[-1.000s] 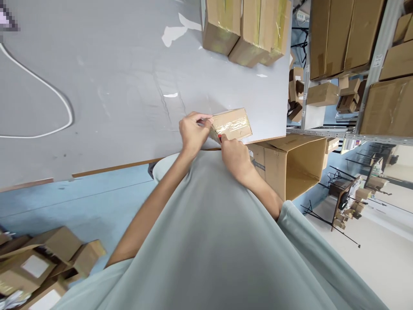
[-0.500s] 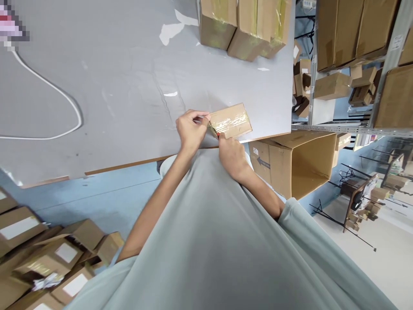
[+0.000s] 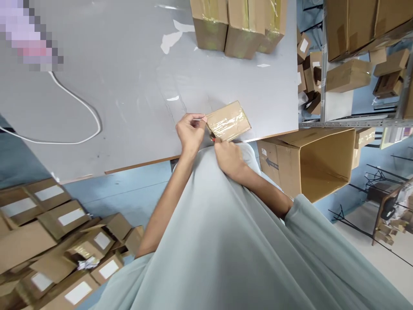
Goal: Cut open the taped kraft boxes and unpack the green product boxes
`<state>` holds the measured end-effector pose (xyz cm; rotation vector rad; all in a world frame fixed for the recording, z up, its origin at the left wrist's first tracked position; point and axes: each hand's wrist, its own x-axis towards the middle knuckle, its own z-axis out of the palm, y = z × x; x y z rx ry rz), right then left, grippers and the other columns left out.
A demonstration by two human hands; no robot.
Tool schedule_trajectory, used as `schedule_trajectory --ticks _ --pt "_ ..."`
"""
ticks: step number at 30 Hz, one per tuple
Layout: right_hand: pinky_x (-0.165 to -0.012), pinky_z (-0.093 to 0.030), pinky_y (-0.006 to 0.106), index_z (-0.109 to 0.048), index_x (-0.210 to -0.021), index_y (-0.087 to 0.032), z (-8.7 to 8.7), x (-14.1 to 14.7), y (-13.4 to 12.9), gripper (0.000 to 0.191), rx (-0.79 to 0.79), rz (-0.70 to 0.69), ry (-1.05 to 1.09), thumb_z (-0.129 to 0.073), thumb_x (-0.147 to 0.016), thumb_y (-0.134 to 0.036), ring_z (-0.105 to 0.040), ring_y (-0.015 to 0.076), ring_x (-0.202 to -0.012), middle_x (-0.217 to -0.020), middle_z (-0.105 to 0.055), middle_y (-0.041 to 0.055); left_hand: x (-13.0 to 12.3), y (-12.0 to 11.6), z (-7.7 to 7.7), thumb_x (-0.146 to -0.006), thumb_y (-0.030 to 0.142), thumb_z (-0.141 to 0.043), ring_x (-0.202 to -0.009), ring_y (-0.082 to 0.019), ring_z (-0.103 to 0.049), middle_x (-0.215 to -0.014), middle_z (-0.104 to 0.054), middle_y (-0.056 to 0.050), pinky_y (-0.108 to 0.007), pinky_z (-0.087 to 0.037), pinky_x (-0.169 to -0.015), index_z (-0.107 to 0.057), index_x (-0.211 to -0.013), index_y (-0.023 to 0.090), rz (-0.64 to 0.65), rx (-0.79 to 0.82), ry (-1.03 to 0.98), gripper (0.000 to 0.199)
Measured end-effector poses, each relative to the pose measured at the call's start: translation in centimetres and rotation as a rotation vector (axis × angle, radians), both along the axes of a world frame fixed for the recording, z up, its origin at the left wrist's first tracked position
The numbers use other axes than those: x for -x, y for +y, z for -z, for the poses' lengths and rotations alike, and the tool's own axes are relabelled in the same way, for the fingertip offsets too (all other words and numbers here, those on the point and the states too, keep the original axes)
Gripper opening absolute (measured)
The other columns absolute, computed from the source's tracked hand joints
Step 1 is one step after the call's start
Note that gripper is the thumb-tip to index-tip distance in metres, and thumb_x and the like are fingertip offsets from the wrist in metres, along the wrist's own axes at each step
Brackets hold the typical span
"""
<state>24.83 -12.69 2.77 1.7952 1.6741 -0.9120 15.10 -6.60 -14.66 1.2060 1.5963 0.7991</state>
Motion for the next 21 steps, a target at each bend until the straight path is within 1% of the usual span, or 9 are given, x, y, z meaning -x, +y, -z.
schedule_trajectory --ticks 4,7,9,11,13,14,16,18,21 --pt "-0.105 -0.063 0.038 -0.069 -0.153 -0.018 -1.1 -2.7 -0.8 0.041 -0.056 0.074 0.098 -0.043 -0.122 -0.021 -0.083 0.0313 -0.125 -0.134 -0.085 0.0180 0.9 0.4 -0.1 -0.091 0.028 -0.077 -0.089 -0.022 -0.077 -0.110 -0.084 -0.008 -0.035 -0.063 -0.084 -0.083 -0.106 0.020 0.043 0.028 -0.036 0.018" --pt "-0.104 -0.061 0.039 -0.059 -0.167 -0.023 -0.7 -6.4 -1.3 0.047 -0.220 0.250 0.092 -0.040 -0.125 -0.033 -0.083 0.0324 -0.120 -0.132 -0.086 0.0146 0.8 0.3 -1.0 -0.096 0.034 -0.078 -0.113 -0.030 -0.079 -0.125 -0.082 -0.011 -0.046 -0.064 -0.104 -0.082 -0.120 0.022 0.076 -0.078 0.044 0.027" --pt "-0.105 -0.060 0.038 -0.054 -0.171 -0.023 1.1 -9.2 -1.4 0.051 -0.382 0.402 0.036 -0.032 -0.126 -0.034 -0.082 0.0310 -0.124 -0.140 -0.084 0.0157 -0.4 -0.3 -2.0 -0.097 0.041 -0.080 -0.139 -0.037 -0.071 -0.144 -0.076 -0.014 -0.056 -0.055 -0.123 -0.079 -0.135 0.025 0.162 -0.213 0.142 0.041" --pt "-0.106 -0.060 0.036 -0.056 -0.168 -0.022 3.6 -11.8 -1.2 0.053 -0.479 0.510 0.032 -0.027 -0.126 -0.034 -0.082 0.0287 -0.124 -0.143 -0.083 0.0158 -2.4 -1.0 -3.1 -0.095 0.049 -0.086 -0.161 -0.044 -0.053 -0.162 -0.066 -0.014 -0.065 -0.039 -0.137 -0.073 -0.147 0.030 0.350 -0.330 0.211 0.057" --pt "-0.106 -0.060 0.036 -0.061 -0.162 -0.021 6.0 -13.5 -1.1 0.052 -0.484 0.552 0.111 -0.027 -0.126 -0.036 -0.083 0.0274 -0.119 -0.136 -0.085 0.0144 -4.3 -1.4 -3.9 -0.089 0.057 -0.091 -0.173 -0.050 -0.035 -0.177 -0.055 -0.014 -0.074 -0.024 -0.141 -0.069 -0.154 0.032 0.571 -0.392 0.249 0.073" --pt "-0.106 -0.060 0.036 -0.062 -0.160 -0.020 6.8 -13.9 -1.2 0.051 -0.475 0.557 0.152 -0.028 -0.126 -0.036 -0.084 0.0275 -0.117 -0.132 -0.086 0.0138 -5.1 -1.5 -4.1 -0.087 0.059 -0.093 -0.176 -0.052 -0.028 -0.182 -0.049 -0.014 -0.078 -0.019 -0.142 -0.068 -0.156 0.032 0.659 -0.405 0.268 0.078" --pt "-0.106 -0.060 0.038 -0.063 -0.160 -0.019 7.6 -14.1 -1.4 0.050 -0.468 0.549 0.198 -0.032 -0.125 -0.037 -0.084 0.0289 -0.115 -0.131 -0.087 0.0135 -5.9 -1.3 -4.1 -0.087 0.057 -0.093 -0.177 -0.054 -0.023 -0.189 -0.039 -0.013 -0.082 -0.014 -0.141 -0.068 -0.157 0.033 0.760 -0.407 0.301 0.079" --pt "-0.108 -0.060 0.039 -0.061 -0.162 -0.020 7.4 -13.6 -1.8 0.049 -0.482 0.531 0.192 -0.035 -0.124 -0.036 -0.083 0.0308 -0.118 -0.137 -0.085 0.0136 -5.8 -0.9 -3.8 -0.089 0.052 -0.091 -0.177 -0.053 -0.026 -0.191 -0.035 -0.011 -0.082 -0.015 -0.141 -0.069 -0.156 0.034 0.795 -0.397 0.316 0.072" --pt "-0.109 -0.060 0.041 -0.060 -0.166 -0.022 6.3 -12.9 -1.9 0.050 -0.489 0.496 0.159 -0.036 -0.123 -0.034 -0.082 0.0319 -0.123 -0.149 -0.081 0.0134 -5.2 -0.4 -3.4 -0.091 0.048 -0.089 -0.174 -0.052 -0.032 -0.192 -0.036 -0.008 -0.081 -0.019 -0.140 -0.071 -0.154 0.037 0.802 -0.393 0.317 0.067"
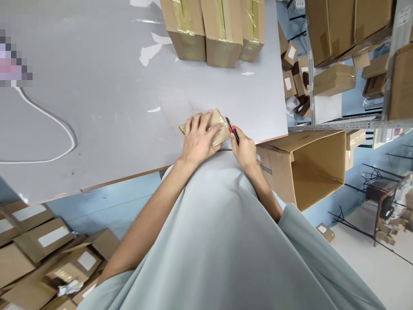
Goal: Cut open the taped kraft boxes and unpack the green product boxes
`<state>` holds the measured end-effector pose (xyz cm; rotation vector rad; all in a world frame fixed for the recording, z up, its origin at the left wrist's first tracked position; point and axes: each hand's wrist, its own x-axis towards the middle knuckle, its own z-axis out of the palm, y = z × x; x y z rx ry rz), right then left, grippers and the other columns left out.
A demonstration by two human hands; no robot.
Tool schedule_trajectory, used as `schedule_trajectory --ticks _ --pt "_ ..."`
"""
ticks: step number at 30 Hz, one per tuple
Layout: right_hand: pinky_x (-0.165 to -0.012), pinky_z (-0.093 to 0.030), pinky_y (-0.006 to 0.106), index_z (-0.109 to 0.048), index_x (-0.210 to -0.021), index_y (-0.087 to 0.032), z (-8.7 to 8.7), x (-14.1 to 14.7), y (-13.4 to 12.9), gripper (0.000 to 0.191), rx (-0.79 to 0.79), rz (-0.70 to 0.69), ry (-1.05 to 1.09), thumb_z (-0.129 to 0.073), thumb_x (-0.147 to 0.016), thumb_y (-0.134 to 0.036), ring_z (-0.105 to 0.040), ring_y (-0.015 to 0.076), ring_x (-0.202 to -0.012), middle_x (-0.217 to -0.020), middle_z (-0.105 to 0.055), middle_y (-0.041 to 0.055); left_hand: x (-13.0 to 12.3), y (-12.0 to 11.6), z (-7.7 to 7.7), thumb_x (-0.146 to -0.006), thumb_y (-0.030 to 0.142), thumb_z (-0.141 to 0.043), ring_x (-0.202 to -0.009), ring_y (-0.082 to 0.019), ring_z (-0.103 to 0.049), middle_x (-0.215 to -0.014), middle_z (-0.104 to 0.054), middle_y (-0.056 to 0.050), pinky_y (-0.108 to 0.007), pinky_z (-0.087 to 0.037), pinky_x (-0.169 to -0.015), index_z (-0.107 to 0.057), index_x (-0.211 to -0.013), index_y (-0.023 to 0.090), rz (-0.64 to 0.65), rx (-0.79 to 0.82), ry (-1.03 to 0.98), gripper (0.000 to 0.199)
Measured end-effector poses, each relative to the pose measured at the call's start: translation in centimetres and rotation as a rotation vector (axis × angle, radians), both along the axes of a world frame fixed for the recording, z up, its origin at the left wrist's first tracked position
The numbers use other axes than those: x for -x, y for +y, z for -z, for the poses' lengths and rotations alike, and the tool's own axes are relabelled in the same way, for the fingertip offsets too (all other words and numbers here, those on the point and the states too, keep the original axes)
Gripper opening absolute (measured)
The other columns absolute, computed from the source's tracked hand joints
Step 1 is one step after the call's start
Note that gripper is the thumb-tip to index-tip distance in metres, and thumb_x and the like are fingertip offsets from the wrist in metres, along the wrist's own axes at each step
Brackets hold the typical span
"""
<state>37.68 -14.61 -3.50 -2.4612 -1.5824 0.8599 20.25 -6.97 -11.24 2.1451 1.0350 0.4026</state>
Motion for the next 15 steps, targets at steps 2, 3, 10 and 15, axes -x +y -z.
schedule_trajectory --ticks 2,3,10,15 --pt "-0.110 -0.060 0.041 -0.058 -0.168 -0.021 -0.7 0.2 0.4 0.052 0.033 -0.021 -0.023 -0.035 -0.124 -0.033 -0.081 0.0317 -0.124 -0.151 -0.080 0.0140 0.2 0.1 0.1 -0.091 0.046 -0.088 -0.174 -0.052 -0.032 -0.191 -0.037 -0.008 -0.081 -0.020 -0.139 -0.072 -0.152 0.037 -0.008 -0.002 0.001 0.064" --pt "-0.110 -0.060 0.041 -0.056 -0.170 -0.021 -0.9 0.2 0.7 0.053 0.058 -0.033 -0.034 -0.034 -0.124 -0.032 -0.081 0.0316 -0.124 -0.150 -0.080 0.0145 0.2 0.1 0.2 -0.090 0.045 -0.087 -0.173 -0.053 -0.033 -0.191 -0.037 -0.008 -0.081 -0.020 -0.139 -0.073 -0.152 0.037 -0.012 -0.002 0.004 0.064" --pt "-0.109 -0.059 0.040 -0.047 -0.179 -0.024 -1.9 -0.5 2.7 0.057 0.220 -0.138 -0.112 -0.032 -0.124 -0.030 -0.080 0.0314 -0.125 -0.147 -0.080 0.0160 0.0 0.4 0.4 -0.090 0.045 -0.087 -0.173 -0.052 -0.033 -0.191 -0.039 -0.006 -0.080 -0.018 -0.139 -0.072 -0.150 0.039 -0.028 0.024 0.000 0.062" --pt "-0.110 -0.060 0.040 -0.039 -0.184 -0.025 -2.7 0.2 3.1 0.060 0.302 -0.203 -0.178 -0.027 -0.126 -0.036 -0.080 0.0301 -0.125 -0.147 -0.078 0.0185 0.1 0.5 0.7 -0.084 0.048 -0.092 -0.172 -0.052 -0.035 -0.187 -0.045 -0.003 -0.080 -0.019 -0.139 -0.077 -0.142 0.043 -0.067 0.053 -0.060 0.060"
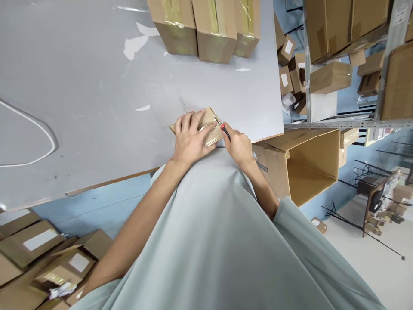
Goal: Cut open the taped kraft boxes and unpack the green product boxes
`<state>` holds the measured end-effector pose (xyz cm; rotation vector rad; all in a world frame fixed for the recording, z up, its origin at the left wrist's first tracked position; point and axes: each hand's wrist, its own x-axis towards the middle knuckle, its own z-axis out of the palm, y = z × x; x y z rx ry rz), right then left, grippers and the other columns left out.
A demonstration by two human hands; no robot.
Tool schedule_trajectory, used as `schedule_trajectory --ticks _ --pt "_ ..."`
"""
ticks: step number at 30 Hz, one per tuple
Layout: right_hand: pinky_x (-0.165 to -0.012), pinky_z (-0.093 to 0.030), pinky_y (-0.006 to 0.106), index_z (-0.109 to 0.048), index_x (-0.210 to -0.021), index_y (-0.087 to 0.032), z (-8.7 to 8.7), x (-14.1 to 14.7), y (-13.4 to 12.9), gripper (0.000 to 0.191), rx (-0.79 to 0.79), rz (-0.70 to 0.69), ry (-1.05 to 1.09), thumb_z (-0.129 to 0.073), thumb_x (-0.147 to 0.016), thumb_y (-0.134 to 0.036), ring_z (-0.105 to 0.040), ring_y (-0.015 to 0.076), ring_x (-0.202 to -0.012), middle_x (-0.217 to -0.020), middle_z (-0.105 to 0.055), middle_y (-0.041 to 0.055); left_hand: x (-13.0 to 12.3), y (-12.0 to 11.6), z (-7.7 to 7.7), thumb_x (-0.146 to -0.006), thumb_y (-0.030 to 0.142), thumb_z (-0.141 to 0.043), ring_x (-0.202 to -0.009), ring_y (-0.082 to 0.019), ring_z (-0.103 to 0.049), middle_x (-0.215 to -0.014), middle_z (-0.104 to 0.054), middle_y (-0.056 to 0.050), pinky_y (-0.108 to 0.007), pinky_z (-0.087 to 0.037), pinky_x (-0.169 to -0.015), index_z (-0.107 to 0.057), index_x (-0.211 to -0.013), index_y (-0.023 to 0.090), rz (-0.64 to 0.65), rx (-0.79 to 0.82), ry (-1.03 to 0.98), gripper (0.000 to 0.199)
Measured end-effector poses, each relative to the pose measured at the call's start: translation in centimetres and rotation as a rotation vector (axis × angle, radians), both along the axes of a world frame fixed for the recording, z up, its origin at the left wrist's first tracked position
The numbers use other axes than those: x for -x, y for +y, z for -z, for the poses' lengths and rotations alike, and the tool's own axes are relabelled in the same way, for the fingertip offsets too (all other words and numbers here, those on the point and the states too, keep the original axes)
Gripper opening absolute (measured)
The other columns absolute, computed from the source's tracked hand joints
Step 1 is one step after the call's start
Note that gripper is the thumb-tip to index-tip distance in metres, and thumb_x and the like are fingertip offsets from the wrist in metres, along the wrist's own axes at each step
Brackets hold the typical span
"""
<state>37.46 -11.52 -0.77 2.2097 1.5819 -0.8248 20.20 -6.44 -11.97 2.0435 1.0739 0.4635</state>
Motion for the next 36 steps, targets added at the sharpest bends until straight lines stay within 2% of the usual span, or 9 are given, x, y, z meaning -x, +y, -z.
schedule_trajectory --ticks 5,12,21,32,36 --pt "-0.107 -0.061 0.038 -0.028 -0.187 -0.020 0.0 0.9 0.4 0.063 0.057 0.014 -0.103 -0.025 -0.126 -0.033 -0.081 0.0291 -0.120 -0.144 -0.076 0.0237 -0.2 0.0 -0.2 -0.082 0.047 -0.092 -0.171 -0.053 -0.036 -0.185 -0.047 -0.002 -0.081 -0.019 -0.139 -0.078 -0.140 0.043 -0.022 0.033 -0.028 0.059" --pt "-0.110 -0.058 0.037 -0.031 -0.186 -0.023 -0.4 0.6 0.6 0.061 0.056 -0.041 -0.073 -0.025 -0.126 -0.034 -0.079 0.0296 -0.124 -0.146 -0.075 0.0209 -0.2 0.1 -0.8 -0.082 0.051 -0.093 -0.171 -0.054 -0.036 -0.185 -0.047 -0.001 -0.082 -0.019 -0.138 -0.079 -0.137 0.043 -0.021 0.051 -0.029 0.057" --pt "-0.110 -0.058 0.040 -0.028 -0.187 -0.025 -0.5 0.5 0.4 0.062 0.043 -0.049 -0.092 -0.028 -0.126 -0.035 -0.078 0.0318 -0.126 -0.148 -0.076 0.0203 -0.3 0.0 -0.5 -0.083 0.053 -0.093 -0.171 -0.053 -0.036 -0.186 -0.047 -0.001 -0.080 -0.018 -0.138 -0.078 -0.141 0.044 -0.028 0.053 -0.061 0.061" --pt "-0.110 -0.061 0.043 -0.033 -0.184 -0.022 -0.8 2.8 1.8 0.061 0.026 -0.033 -0.209 -0.035 -0.124 -0.030 -0.078 0.0323 -0.127 -0.140 -0.079 0.0212 -0.7 -0.1 0.1 -0.087 0.061 -0.086 -0.173 -0.053 -0.030 -0.185 -0.045 -0.007 -0.077 -0.014 -0.139 -0.072 -0.152 0.040 -0.034 0.084 -0.156 0.070" --pt "-0.111 -0.060 0.043 -0.044 -0.176 -0.020 -0.8 3.7 1.9 0.054 0.061 -0.010 -0.277 -0.033 -0.124 -0.023 -0.079 0.0316 -0.129 -0.140 -0.077 0.0219 -1.0 -0.1 0.3 -0.087 0.072 -0.082 -0.173 -0.051 -0.028 -0.184 -0.048 -0.006 -0.073 -0.013 -0.140 -0.075 -0.149 0.035 -0.044 0.103 -0.190 0.072"
